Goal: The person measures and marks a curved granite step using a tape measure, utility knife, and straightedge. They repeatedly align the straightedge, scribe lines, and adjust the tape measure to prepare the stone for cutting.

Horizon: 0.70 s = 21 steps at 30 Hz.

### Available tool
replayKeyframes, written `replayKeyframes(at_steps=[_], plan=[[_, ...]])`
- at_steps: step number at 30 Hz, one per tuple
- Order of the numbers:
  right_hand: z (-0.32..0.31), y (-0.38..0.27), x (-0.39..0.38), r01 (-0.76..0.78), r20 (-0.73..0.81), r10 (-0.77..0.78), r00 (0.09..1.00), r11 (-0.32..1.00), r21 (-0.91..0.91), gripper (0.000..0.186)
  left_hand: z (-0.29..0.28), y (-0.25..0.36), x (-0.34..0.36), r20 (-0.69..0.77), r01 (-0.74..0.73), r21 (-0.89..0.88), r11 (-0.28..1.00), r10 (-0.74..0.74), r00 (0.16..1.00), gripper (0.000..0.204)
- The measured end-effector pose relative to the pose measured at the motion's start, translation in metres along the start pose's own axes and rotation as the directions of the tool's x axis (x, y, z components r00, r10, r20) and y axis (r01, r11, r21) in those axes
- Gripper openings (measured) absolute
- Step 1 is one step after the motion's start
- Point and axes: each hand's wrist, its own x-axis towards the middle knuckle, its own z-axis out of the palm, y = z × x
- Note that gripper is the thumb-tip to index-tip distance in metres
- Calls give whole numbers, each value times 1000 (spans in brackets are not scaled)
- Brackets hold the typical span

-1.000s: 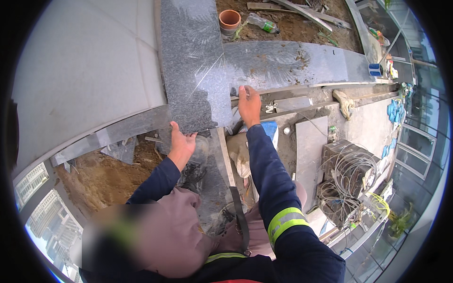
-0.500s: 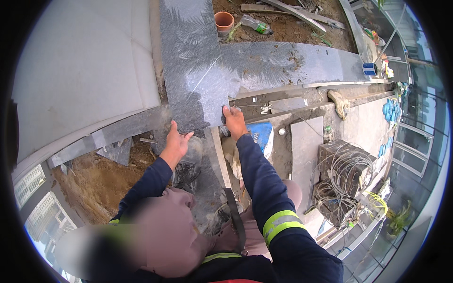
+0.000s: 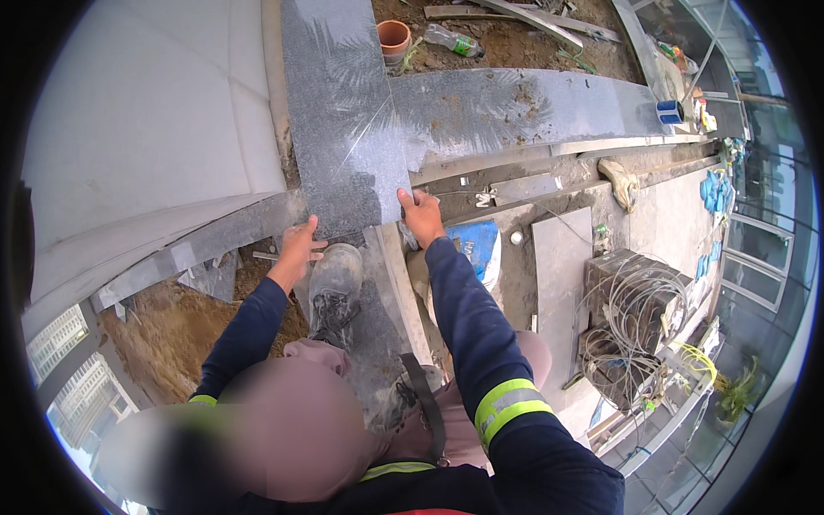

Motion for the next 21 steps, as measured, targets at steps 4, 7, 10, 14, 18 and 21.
replayKeyframes(at_steps=[4,7,10,14,18,21], plan=[[-11,7,-15,212,-125,-314,941,837,-505,47,7,8,-15,-98,-475,734,486,768,633,58],[-12,-10,-32,258,-157,-395,905,804,-536,50,35,48,-39,219,-498,863,85,826,520,62],[-13,-15,-40,406,-151,-588,795,700,-587,51,72,81,-35,392,-440,884,-158,762,515,66],[-11,-23,-65,372,-103,-469,877,799,-473,49,92,89,-21,464,-392,880,-270,667,582,71],[-16,-13,-82,334,-17,-392,920,806,-489,47,99,88,-14,488,-356,873,-334,609,625,73],[-24,-21,-92,362,15,-405,914,801,-477,45,111,100,-16,522,-353,852,-387,567,638,74]])
